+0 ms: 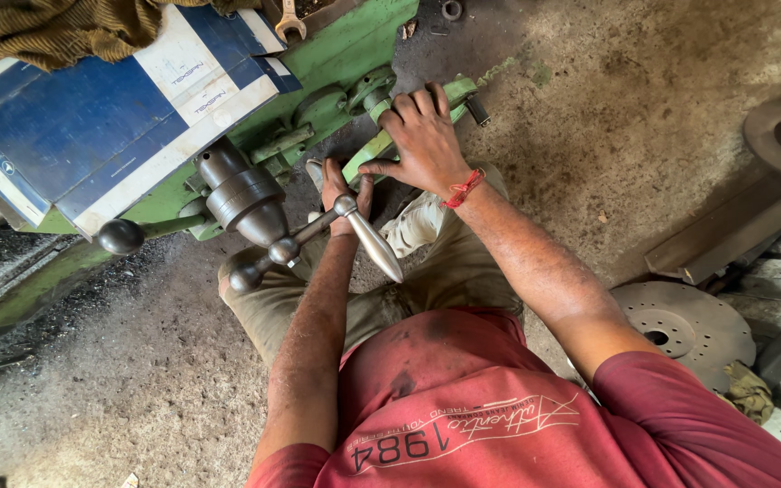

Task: The person sits on the floor in front of a metal lathe and repeatedly turns a green handwheel with both hands to adjust the machine. The person's hands remain on the wheel for the duration of the clip, with no other objects or tools handled.

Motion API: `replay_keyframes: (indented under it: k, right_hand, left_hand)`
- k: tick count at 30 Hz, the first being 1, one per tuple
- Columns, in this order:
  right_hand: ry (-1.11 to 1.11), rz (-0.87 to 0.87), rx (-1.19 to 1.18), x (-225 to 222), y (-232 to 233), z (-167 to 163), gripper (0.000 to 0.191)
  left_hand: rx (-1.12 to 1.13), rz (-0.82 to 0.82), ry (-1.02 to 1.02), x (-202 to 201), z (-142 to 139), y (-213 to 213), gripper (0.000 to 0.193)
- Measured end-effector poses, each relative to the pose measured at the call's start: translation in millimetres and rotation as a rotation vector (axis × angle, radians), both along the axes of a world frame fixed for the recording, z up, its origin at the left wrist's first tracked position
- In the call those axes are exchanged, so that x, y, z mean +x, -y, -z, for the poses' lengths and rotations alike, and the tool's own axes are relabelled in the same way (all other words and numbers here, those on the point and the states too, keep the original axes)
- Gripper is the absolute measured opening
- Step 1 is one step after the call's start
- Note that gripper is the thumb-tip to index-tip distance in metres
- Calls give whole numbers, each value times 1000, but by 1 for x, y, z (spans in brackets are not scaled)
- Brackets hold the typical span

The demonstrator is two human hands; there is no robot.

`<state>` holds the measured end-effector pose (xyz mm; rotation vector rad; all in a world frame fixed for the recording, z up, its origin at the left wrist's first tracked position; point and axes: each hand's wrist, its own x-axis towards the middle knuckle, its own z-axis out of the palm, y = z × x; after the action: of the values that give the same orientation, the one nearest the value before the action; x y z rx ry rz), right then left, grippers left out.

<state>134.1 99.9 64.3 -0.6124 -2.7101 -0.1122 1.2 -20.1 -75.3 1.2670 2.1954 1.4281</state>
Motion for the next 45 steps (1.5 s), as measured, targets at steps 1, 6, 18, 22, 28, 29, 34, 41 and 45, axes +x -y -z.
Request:
replay_keyframes:
  k: [1,6,18,22,28,29,34,41,45]
  right_hand:
    - [2,-2,-7,0,0,0,86]
    - [5,6,7,0,2,0,86]
    - [23,9,15,-2,7,-4,86]
    - [34,23,37,-4,9,-4,86]
    - [46,39,20,-6,13,-8,77]
    - [54,43,-4,-6,14,-9,77]
    - [48,45,-56,-8,18,-12,78]
    - [53,32,-36,-8,19,-16,74]
    - [47,0,-38,-4,16,-13,71]
  left_hand:
    - [11,-5,-17,0,0,0,77]
    - [29,-15,-39,1,0,0,79]
    - [2,-72,-23,4,-4,4,79]
    - [46,-32,-39,4,-20,5,58]
    - [177,71,-158,2,-45,-12,47]
    - [175,77,-151,1,-47,-14,44]
    - [97,120,-57,-4,-39,-17,37]
    - [25,167,-149,-12,-26,-20,46]
    - [22,180,-210,-14,-25,-18,57]
